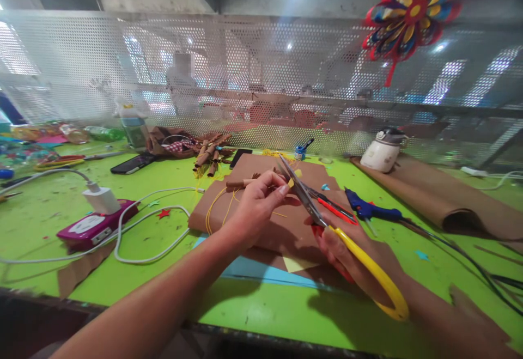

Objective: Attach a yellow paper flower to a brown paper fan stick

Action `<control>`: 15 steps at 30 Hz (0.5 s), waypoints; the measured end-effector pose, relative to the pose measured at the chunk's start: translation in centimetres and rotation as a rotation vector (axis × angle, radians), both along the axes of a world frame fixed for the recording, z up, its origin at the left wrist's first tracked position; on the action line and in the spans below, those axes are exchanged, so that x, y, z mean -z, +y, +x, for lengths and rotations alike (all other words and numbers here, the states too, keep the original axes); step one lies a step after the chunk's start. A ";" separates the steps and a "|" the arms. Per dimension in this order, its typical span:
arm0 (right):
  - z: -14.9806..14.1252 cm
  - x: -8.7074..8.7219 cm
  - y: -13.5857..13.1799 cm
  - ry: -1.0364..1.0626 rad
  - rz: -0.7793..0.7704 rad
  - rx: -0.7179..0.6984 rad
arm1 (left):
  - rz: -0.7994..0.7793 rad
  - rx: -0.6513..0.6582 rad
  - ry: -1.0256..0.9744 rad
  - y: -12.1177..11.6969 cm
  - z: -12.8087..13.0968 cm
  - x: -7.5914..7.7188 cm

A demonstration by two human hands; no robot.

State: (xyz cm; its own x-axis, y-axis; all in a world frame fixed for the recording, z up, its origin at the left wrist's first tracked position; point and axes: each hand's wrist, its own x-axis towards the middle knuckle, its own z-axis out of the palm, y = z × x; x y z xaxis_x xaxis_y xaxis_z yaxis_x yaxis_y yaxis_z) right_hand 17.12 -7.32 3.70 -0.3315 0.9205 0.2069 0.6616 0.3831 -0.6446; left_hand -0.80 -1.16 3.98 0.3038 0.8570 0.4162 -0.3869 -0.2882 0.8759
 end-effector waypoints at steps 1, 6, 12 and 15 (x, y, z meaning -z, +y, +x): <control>0.1 0.1 0.0 0.001 -0.008 -0.006 | -0.003 0.002 0.004 0.0 -0.1 0.0; 0.5 0.2 0.1 0.008 -0.013 -0.024 | -0.006 0.013 0.011 0.1 -0.2 0.0; 0.9 0.5 0.3 0.133 -0.054 -0.077 | -0.048 0.056 -0.002 0.2 -0.5 -0.1; 1.1 0.7 0.5 0.216 -0.029 -0.108 | -0.072 0.067 -0.025 0.2 -0.6 -0.1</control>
State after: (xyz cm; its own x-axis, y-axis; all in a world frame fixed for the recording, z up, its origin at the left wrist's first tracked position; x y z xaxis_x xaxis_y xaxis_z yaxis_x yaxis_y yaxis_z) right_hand 18.22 -6.85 2.97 -0.3791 0.8887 0.2579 0.4636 0.4236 -0.7782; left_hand -1.40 -0.99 4.11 0.3515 0.8633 0.3620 -0.4252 -0.1973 0.8833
